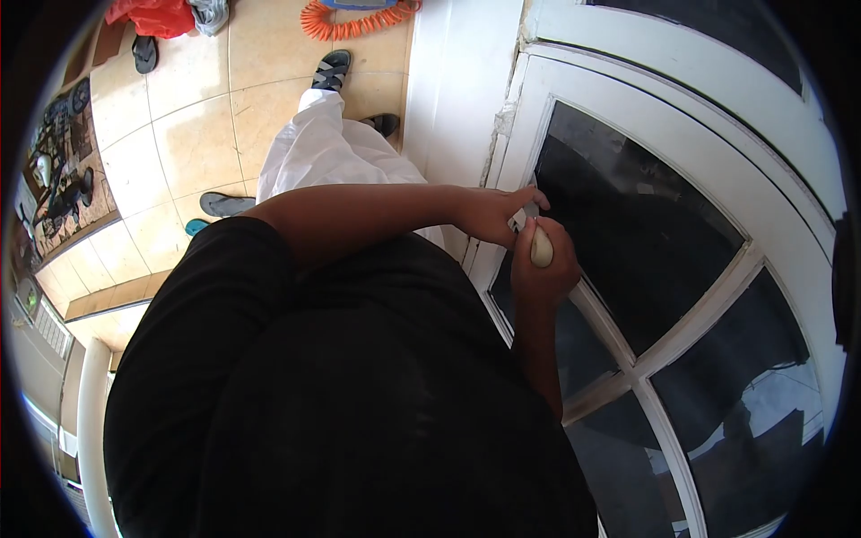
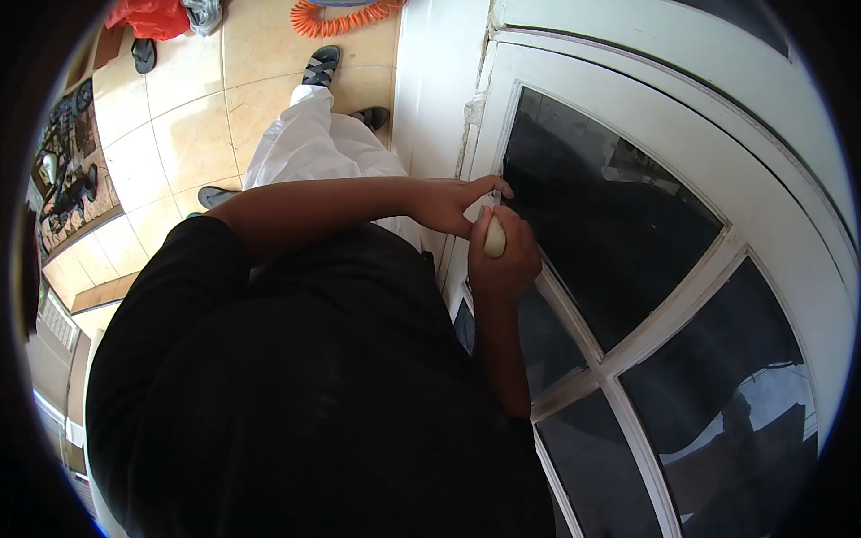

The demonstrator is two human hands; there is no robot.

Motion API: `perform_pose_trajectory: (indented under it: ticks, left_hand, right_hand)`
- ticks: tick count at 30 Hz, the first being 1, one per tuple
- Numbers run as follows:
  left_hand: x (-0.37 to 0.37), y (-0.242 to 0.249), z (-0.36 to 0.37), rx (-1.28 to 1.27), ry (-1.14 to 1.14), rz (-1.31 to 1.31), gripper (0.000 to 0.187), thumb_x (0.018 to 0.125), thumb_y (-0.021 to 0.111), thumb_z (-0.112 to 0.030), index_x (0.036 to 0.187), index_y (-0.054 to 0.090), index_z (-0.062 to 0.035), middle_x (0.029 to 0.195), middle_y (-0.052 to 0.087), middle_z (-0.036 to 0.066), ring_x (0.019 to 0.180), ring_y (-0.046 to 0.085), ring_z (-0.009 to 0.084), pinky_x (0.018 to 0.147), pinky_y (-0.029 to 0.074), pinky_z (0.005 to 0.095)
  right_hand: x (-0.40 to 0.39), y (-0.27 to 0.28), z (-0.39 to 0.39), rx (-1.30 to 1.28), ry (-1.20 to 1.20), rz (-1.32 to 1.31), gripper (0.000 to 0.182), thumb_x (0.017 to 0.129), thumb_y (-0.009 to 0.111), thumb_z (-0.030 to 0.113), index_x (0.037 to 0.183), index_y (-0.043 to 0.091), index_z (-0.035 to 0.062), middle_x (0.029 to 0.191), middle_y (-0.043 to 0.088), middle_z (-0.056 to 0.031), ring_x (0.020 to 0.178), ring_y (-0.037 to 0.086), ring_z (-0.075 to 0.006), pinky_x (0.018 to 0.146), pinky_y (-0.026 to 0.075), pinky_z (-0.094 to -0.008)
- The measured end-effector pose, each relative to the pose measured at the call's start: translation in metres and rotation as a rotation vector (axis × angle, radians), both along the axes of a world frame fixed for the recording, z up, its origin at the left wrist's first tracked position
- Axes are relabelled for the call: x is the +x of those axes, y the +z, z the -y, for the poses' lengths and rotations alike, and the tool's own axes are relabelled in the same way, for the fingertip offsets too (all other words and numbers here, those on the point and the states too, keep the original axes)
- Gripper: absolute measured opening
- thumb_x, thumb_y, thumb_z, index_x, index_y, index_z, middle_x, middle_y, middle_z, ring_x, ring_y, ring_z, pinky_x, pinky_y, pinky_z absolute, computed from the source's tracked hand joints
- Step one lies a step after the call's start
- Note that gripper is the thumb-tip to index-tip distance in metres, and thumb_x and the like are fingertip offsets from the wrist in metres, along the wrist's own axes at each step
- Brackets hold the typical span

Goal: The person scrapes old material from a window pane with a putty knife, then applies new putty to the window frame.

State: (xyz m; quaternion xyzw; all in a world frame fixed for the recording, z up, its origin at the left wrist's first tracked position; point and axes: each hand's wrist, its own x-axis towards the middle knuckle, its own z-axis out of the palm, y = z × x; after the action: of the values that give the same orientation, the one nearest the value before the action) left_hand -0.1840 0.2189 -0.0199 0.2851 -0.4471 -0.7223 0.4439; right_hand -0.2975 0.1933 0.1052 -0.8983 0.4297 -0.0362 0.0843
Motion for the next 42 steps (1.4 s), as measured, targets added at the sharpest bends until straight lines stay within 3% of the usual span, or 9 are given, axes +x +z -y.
perform_pose_trajectory:
  ticks: [26,32,37,40,41,42]
  left_hand:
    - [-0.007,-0.002,-0.001,0.029,-0.023,0.042,0.073,0.086,0.072,-0.026,0.141,0.028,-0.0084,0.127,0.055,0.021,0.116,0.059,0.0341,0.097,0.044,0.0402]
    - [0.000,0.002,-0.002,-0.017,-0.031,-0.027,0.075,0.086,0.072,-0.025,0.143,0.027,-0.0080,0.138,0.046,0.024,0.134,0.045,0.0351,0.106,0.037,0.0397]
    - [-0.007,0.001,-0.013,-0.135,0.031,0.086,0.083,0.081,0.070,-0.016,0.148,0.022,-0.0079,0.150,0.036,0.024,0.144,0.030,0.0359,0.114,0.030,0.0391]
    - [-0.008,0.000,-0.021,-0.096,0.218,0.064,0.079,0.082,0.066,-0.015,0.150,0.024,-0.0096,0.148,0.042,0.022,0.138,0.040,0.0362,0.111,0.035,0.0413]
    - [-0.004,-0.004,-0.017,-0.097,0.210,0.067,0.079,0.082,0.066,-0.015,0.150,0.024,-0.0096,0.148,0.042,0.022,0.138,0.040,0.0362,0.111,0.035,0.0413]
    - [0.006,-0.008,-0.010,0.081,0.130,0.179,0.075,0.085,0.064,-0.017,0.150,0.027,-0.0106,0.146,0.045,0.021,0.133,0.046,0.0360,0.109,0.038,0.0416]
  right_hand:
    - [-0.005,0.000,-0.004,0.002,-0.003,0.001,0.011,0.085,0.071,0.014,0.091,0.065,0.0077,0.077,0.061,-0.0094,0.066,0.063,-0.0287,0.059,0.049,-0.0393]
    - [-0.003,0.006,-0.010,-0.012,-0.031,0.002,0.013,0.085,0.072,0.013,0.093,0.066,0.0054,0.083,0.066,-0.0109,0.072,0.067,-0.0294,0.064,0.053,-0.0386]
    - [-0.001,0.024,-0.018,0.062,-0.158,0.038,0.019,0.085,0.073,0.013,0.098,0.067,0.0012,0.088,0.069,-0.0143,0.079,0.070,-0.0295,0.070,0.054,-0.0375]
    - [-0.010,0.033,-0.021,0.099,-0.226,0.109,0.020,0.085,0.074,0.011,0.099,0.067,0.0001,0.090,0.070,-0.0152,0.079,0.070,-0.0291,0.071,0.055,-0.0372]
    - [-0.013,0.035,-0.022,0.099,-0.234,0.112,0.020,0.085,0.074,0.011,0.099,0.067,0.0001,0.090,0.070,-0.0152,0.079,0.070,-0.0291,0.071,0.055,-0.0372]
    - [-0.017,0.037,-0.024,0.108,-0.232,0.111,0.019,0.084,0.074,0.010,0.099,0.067,0.0002,0.090,0.070,-0.0152,0.079,0.070,-0.0292,0.071,0.055,-0.0372]
